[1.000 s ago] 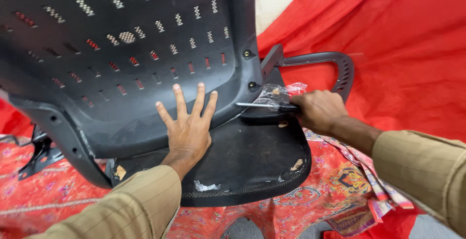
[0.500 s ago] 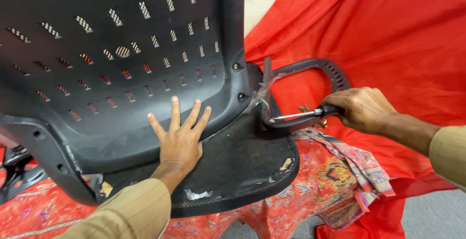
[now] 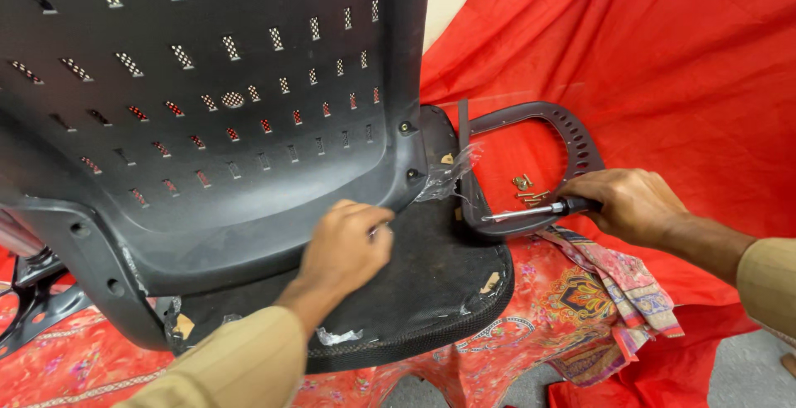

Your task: The person uses a screwdriver to remove screws from the back of a black office chair. They detach the right armrest and then proceed to remove screws from the left armrest, continuing the disassembly process.

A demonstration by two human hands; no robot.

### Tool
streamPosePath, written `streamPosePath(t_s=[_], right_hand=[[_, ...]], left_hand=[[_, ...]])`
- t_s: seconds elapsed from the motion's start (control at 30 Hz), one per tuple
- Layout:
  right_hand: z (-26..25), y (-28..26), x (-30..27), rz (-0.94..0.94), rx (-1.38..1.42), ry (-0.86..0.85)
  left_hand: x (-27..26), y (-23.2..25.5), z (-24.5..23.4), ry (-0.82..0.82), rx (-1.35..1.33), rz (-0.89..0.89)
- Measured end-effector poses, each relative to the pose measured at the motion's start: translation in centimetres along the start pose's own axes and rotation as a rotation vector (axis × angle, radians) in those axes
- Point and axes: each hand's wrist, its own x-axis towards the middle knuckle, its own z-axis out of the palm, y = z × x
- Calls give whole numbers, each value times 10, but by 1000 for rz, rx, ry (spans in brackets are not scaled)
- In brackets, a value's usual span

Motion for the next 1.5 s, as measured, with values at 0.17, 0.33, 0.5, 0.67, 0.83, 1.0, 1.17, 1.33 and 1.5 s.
streamPosePath(t_s=[0.17,0.33,0.5,0.67,0.83,1.0,1.17,1.33,1.5], right_hand=[[3,22,-3,40,290,55],[11,41,-7,942,594,167],[34,67,3,1325,936,156],[57,96,14,1430,1036,-30],[53,121,23,1400,1171,176],[33,141,35,1283,1165,350],[23,163,46,1262,1122,445],[33,188,36,1115,1176,562],[64,186,19,1107,1193,627]], left_hand=[[56,70,37,-228,-339,-579],[82,100,49,-378,-353,-683],[83,100,68,-391,-409,-785],[81,96,81,-359,-514,-737],[63,108,89,-265,-441,-756],[55,135,98,109,-333,-572],[65,155,119,-26,-375,-683],[67,173,150,-125,-411,-762],[83,162,166,-283,-254,-776]])
